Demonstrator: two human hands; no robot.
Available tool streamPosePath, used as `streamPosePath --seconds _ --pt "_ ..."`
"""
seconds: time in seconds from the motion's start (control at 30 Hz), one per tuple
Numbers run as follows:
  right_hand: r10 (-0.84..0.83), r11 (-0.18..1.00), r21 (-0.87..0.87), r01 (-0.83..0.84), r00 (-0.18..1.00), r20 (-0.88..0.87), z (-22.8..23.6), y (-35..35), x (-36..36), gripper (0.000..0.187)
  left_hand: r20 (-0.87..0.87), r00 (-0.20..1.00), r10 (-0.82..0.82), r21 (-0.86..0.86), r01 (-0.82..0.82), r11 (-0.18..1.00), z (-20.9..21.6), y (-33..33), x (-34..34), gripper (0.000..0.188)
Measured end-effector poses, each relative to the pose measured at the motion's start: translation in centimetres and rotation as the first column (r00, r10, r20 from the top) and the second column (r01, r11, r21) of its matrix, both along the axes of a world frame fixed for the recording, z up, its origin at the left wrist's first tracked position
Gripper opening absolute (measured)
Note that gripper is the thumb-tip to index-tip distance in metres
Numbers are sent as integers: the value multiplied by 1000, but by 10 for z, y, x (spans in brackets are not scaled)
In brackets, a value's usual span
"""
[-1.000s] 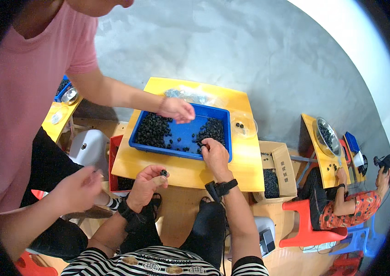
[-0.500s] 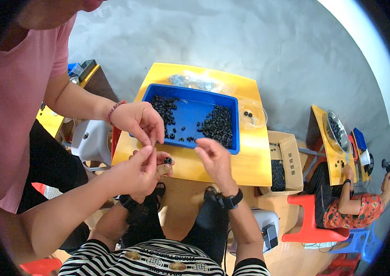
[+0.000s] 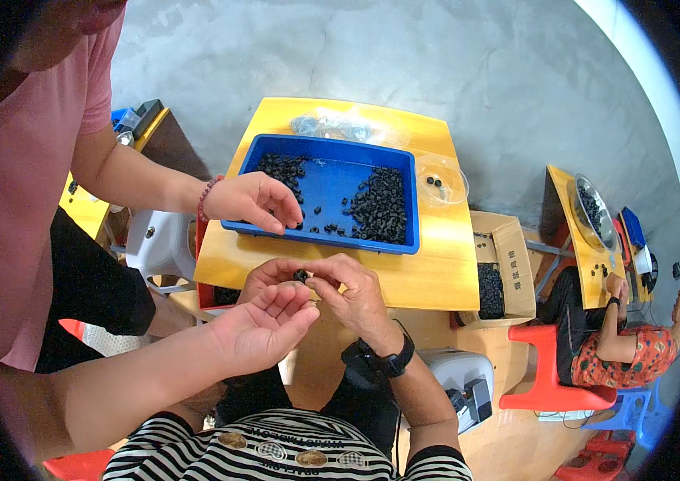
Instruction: Assembling small black plastic components by hand into finished units.
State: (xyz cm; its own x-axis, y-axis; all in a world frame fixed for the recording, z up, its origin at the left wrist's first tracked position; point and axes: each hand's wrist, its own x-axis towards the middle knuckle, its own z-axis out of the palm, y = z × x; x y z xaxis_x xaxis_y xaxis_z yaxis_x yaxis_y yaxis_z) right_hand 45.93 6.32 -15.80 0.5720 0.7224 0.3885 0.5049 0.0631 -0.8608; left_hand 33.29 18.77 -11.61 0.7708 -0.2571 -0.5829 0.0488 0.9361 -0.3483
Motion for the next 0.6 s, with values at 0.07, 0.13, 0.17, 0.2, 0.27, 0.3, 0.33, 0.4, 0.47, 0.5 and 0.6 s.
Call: streamPosePath --seconds 0.07,0.13,0.17,0.2,0.27,0.3,0.33,0.4,0.47,0.5,0.6 --pt "-40 997 66 36 998 56 0 0 0 16 -28 1000 0 16 1 1000 4 -2 3 14" --pt "-61 997 43 58 996 64 4 0 -2 15 -55 998 0 32 2 999 4 -2 3 14" --pt "-82 997 23 80 994 75 5 -1 -2 13 -40 999 -3 20 4 1000 2 0 3 14" --pt "-83 996 21 81 994 73 5 0 -2 13 -25 1000 -6 10 6 1000 0 2 3 14" --pt "-79 997 2 79 996 31 3 0 -1 12 -34 999 9 -135 -14 991 -4 5 3 13" --pt "-80 997 1 80 996 30 3 0 0 12 -42 999 26 -273 -37 961 -6 6 3 12" --pt "-61 998 -25 61 998 24 4 -1 0 11 -44 999 26 -274 -37 961 -8 6 3 12" --pt "-44 998 -53 45 999 16 3 -2 3 11 -129 987 95 -290 -130 948 -12 5 4 12" --pt "-29 995 -97 30 999 17 0 -3 6 11 -190 976 104 -311 -161 937 -14 5 8 12" --pt "-27 995 -97 29 1000 15 -1 -2 8 11 -246 962 118 -326 -197 925 -14 6 10 13" --pt "-24 996 -85 19 998 -55 -1 0 10 10 -257 955 148 -349 -235 907 -4 6 11 13"
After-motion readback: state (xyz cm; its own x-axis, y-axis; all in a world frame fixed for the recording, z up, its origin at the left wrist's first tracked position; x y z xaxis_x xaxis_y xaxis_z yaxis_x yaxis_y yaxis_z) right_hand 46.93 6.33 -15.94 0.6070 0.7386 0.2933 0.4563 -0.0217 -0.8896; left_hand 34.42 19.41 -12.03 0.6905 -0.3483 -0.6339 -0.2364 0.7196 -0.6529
